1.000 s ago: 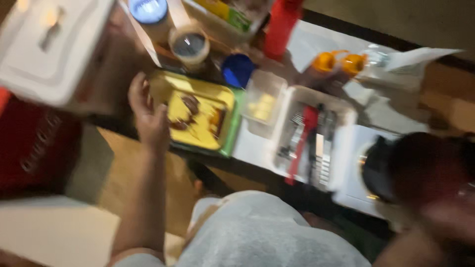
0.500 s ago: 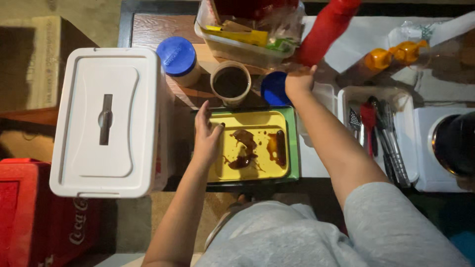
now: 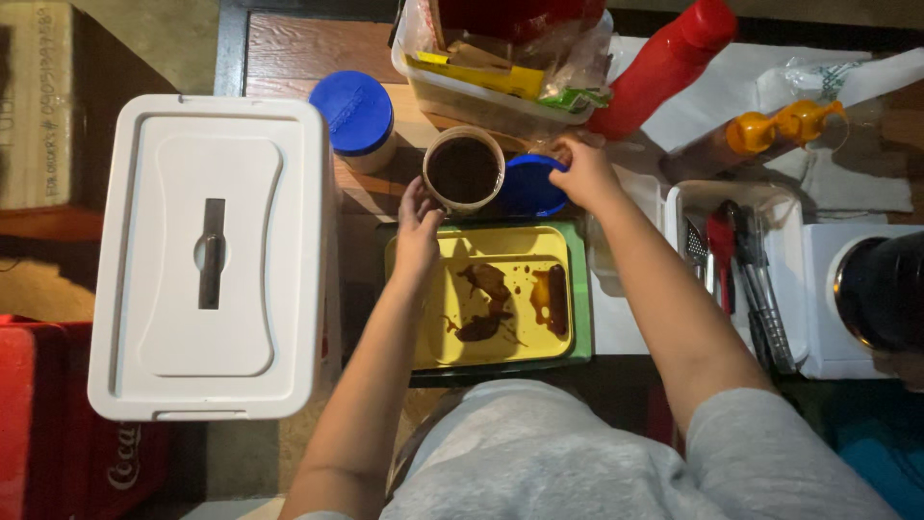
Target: The person retrieves cooked meat and a sausage from a pan using tongs and places them on a yellow tray. They spread a red sauce over the meat and sausage, then place toasted bread halves on the tray and assemble the sandwich with the meat and sausage inside.
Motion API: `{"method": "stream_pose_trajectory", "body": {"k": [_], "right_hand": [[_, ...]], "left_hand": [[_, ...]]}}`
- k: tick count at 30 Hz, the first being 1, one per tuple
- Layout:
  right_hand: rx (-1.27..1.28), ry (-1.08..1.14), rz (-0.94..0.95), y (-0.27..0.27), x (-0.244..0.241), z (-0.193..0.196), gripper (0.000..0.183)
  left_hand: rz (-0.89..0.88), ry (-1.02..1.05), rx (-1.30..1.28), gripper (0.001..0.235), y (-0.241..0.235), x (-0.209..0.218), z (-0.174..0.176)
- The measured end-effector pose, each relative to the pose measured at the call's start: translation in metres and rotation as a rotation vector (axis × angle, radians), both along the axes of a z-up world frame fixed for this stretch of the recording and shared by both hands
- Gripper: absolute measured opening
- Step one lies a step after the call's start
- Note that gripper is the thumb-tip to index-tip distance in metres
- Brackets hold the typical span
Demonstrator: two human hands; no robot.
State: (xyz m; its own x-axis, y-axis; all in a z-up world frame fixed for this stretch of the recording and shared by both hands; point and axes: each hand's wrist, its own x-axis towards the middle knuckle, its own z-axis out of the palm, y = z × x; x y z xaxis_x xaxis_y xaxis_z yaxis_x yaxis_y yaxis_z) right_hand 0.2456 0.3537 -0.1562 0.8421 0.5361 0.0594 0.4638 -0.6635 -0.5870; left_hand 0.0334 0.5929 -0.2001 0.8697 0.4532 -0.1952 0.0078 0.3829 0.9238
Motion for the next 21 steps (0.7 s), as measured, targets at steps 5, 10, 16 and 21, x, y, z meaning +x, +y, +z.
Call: {"method": "stream_pose_trajectory", "body": {"k": [5,10,16,21], "right_hand": [[0.044,-0.031,-0.108,0.001,-0.017,0.059,0.031],[0.102,-0.237,-0.146,0.064,-0.042,0.087,0.022],[0.060,-0.557,0.418,0.103,-0.100,0.055,0.031],[-0.051,-0.488,0.477,0.089,-0.106,0.038,0.041]], "left_hand": [[-0.008,-0.139,-0.107,0.069,0.001,0.015,-0.019],[-0.044,-0.102,-0.083,0.066,-0.001,0.009,-0.017],[0.056,0.023,-0.213,0.064,-0.007,0.007,0.001],[0.087,-0.018,-0.230,0.062,-0.007,0.008,-0.004]]}}
